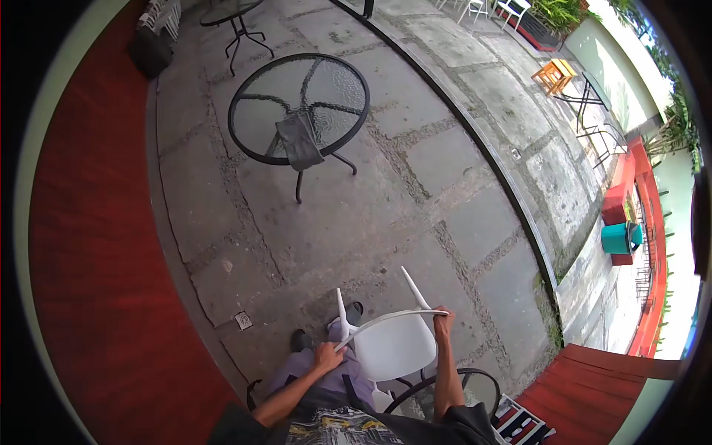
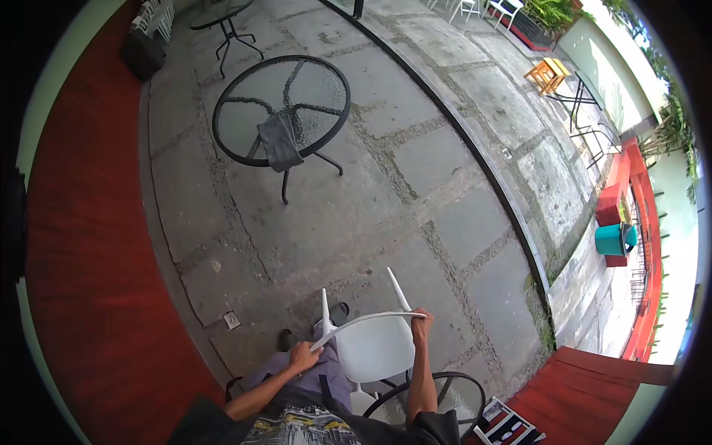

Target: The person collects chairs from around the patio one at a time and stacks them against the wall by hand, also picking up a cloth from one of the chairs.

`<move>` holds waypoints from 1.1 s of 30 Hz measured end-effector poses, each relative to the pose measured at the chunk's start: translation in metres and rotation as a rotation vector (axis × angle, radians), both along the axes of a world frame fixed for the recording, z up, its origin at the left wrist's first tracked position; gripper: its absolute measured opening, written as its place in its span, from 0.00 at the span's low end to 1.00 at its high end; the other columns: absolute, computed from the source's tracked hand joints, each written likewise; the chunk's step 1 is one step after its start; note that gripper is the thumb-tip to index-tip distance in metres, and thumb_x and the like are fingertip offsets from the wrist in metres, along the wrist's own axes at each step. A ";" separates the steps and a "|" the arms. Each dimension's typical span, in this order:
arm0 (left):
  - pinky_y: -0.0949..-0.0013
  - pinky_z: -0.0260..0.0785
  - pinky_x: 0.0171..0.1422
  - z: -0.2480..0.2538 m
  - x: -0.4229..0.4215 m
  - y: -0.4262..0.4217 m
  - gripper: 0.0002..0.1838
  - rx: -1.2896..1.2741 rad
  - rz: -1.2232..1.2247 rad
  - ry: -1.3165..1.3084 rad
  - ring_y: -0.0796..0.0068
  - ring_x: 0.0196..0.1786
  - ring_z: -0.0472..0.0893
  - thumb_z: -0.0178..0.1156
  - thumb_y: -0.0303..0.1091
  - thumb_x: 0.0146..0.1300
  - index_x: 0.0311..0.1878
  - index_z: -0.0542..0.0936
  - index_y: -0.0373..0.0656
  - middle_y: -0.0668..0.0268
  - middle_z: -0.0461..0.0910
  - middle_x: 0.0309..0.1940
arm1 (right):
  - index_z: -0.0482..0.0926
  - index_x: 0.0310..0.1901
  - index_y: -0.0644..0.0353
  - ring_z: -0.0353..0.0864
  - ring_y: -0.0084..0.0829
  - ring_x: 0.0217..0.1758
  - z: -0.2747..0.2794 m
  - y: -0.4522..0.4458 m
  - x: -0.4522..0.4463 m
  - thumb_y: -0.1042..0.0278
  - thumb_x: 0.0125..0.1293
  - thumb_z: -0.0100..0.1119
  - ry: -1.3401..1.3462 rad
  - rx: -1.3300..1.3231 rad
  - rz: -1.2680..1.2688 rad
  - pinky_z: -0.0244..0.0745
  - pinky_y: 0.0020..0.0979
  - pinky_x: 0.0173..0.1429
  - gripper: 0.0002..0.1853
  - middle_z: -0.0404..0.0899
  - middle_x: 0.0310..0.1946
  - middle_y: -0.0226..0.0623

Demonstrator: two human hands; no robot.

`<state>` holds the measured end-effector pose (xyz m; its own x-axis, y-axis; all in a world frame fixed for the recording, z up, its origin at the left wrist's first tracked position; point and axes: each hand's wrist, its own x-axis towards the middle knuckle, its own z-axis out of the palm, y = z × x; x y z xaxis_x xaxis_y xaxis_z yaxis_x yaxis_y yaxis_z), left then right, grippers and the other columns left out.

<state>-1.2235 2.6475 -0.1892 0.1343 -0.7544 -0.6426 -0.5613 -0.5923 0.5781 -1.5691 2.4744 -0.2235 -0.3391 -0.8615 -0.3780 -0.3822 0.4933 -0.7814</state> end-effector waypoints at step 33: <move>0.56 0.73 0.36 0.250 0.310 0.322 0.18 -0.763 0.908 -0.173 0.56 0.27 0.84 0.72 0.49 0.57 0.34 0.88 0.40 0.54 0.84 0.24 | 0.78 0.18 0.63 0.71 0.18 0.23 0.338 0.125 0.545 0.82 0.48 0.55 -0.508 -0.656 0.661 0.64 0.23 0.34 0.06 0.75 0.16 0.28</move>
